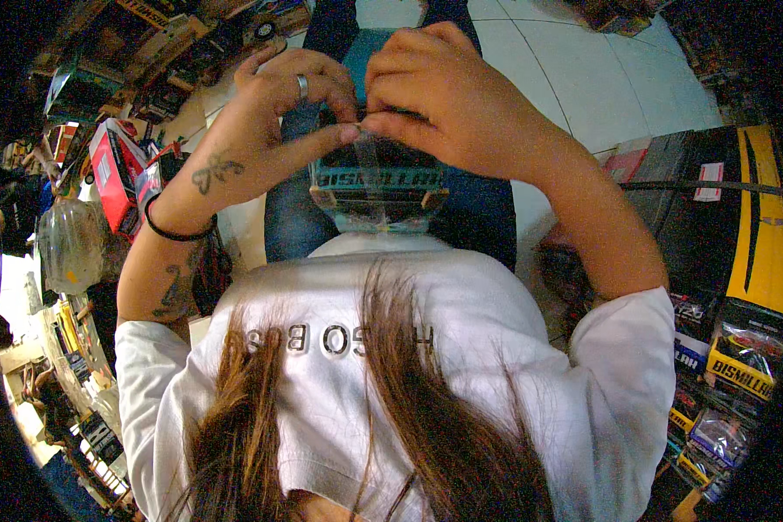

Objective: The person sits on the floor and wraps a wooden toy truck in clear plastic film, then seals it with tape. The person repeats the process with a second toy truck, wrapping and taping each one individually.

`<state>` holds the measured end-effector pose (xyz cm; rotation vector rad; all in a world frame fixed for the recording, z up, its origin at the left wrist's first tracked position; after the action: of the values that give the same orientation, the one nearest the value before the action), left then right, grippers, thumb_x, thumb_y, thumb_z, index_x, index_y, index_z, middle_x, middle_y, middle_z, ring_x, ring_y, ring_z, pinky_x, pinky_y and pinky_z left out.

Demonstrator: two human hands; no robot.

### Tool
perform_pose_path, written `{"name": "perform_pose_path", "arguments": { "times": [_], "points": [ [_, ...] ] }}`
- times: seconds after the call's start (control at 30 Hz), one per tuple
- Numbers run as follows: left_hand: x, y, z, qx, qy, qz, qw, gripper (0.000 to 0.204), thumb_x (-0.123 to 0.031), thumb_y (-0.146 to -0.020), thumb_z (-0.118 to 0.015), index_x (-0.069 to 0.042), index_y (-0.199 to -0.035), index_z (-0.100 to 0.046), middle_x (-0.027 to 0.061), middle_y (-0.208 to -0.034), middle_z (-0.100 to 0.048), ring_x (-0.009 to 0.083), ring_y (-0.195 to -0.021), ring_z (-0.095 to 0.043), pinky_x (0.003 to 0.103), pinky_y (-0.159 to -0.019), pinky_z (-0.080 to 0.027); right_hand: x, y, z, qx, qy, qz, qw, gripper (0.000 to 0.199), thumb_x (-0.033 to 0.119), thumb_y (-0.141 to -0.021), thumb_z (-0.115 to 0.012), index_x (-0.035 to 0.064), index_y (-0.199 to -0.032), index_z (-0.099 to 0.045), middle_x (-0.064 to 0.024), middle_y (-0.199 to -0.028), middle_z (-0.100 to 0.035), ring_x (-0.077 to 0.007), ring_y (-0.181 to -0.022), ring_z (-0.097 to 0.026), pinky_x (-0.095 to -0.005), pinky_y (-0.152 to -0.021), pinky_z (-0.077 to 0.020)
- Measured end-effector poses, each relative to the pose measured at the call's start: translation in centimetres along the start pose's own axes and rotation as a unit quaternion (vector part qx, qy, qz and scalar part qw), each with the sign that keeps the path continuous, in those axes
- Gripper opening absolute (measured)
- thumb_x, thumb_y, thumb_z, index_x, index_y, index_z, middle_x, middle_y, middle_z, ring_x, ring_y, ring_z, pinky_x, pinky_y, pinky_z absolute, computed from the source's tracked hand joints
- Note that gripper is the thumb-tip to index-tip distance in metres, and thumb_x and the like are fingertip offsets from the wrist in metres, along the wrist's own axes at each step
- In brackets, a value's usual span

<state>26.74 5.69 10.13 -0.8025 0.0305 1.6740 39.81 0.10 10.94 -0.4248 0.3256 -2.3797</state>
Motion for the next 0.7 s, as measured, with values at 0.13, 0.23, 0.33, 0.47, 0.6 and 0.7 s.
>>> {"name": "perform_pose_path", "arguments": {
  "times": [0.13,0.23,0.33,0.47,0.6,0.7],
  "points": [
    [1.0,0.0,-0.9,0.008,0.084,0.06,0.995,0.011,-0.012,-0.083,-0.067,-0.004,-0.088,-0.061,0.0098,-0.094,-0.061,0.0206,-0.094,-0.058,0.031,-0.086,-0.043,-0.3,-0.3,-0.2,0.009,-0.061,-0.054,0.997,0.021,0.029,-0.083,-0.061,0.0083,-0.084,-0.06,-0.0044,-0.088,-0.056,-0.025,-0.093,-0.052,-0.0402,-0.087,-0.0352],
    [2.0,0.2,-1.8,-0.011,0.134,0.113,0.985,0.012,-0.013,-0.086,-0.063,-0.002,-0.092,-0.061,0.0089,-0.095,-0.061,0.0199,-0.095,-0.058,0.03,-0.088,-0.043,1.6,0.2,0.4,-0.065,0.066,-0.028,0.995,0.02,0.028,-0.078,-0.065,0.0093,-0.083,-0.061,-0.0027,-0.089,-0.057,-0.0227,-0.093,-0.053,-0.0411,-0.088,-0.0347],
    [3.3,0.8,-3.7,0.043,0.358,0.241,0.901,0.021,-0.027,-0.084,-0.065,-0.008,-0.093,-0.067,0.0062,-0.085,-0.062,0.0211,-0.086,-0.06,0.025,-0.068,-0.046,3.8,1.0,0.3,-0.131,0.208,0.026,0.969,0.02,0.027,-0.073,-0.069,0.0104,-0.083,-0.063,-0.0003,-0.09,-0.057,-0.0198,-0.094,-0.053,-0.0425,-0.089,-0.0342],
    [3.0,0.5,-3.1,0.059,0.257,0.237,0.935,0.022,-0.027,-0.084,-0.064,-0.007,-0.091,-0.067,0.0068,-0.091,-0.062,0.021,-0.097,-0.058,0.041,-0.09,-0.04,3.0,1.1,-0.6,-0.1,0.176,-0.002,0.979,0.018,0.026,-0.072,-0.069,0.011,-0.081,-0.063,0.0011,-0.089,-0.058,-0.0191,-0.095,-0.053,-0.0422,-0.089,-0.0344],
    [0.4,0.2,-1.0,-0.004,-0.021,0.048,0.999,0.014,-0.023,-0.082,-0.066,-0.009,-0.084,-0.066,0.0029,-0.092,-0.06,0.0201,-0.104,-0.054,0.057,-0.102,-0.02,0.7,0.5,-0.6,-0.018,0.036,-0.04,0.998,0.016,0.026,-0.077,-0.066,0.011,-0.078,-0.062,0.0,-0.089,-0.058,-0.021,-0.097,-0.052,-0.041,-0.088,-0.0346],
    [0.0,0.4,-1.0,-0.002,-0.063,0.033,0.997,0.011,-0.021,-0.081,-0.068,-0.012,-0.086,-0.064,0.0005,-0.094,-0.06,0.0196,-0.109,-0.053,0.057,-0.106,-0.011,-0.4,0.6,-0.1,0.061,-0.038,-0.101,0.992,0.016,0.026,-0.08,-0.065,0.0106,-0.079,-0.06,-0.0015,-0.088,-0.058,-0.0221,-0.098,-0.051,-0.0414,-0.088,-0.0343]
  ]
}}
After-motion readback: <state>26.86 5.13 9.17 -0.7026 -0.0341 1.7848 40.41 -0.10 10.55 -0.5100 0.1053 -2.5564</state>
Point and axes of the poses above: each hand's wrist, its own y-axis away from the middle knuckle, its own z-axis out of the back of the hand, x = y × z, the point moved 6 cm from there along -y, towards the middle knuckle
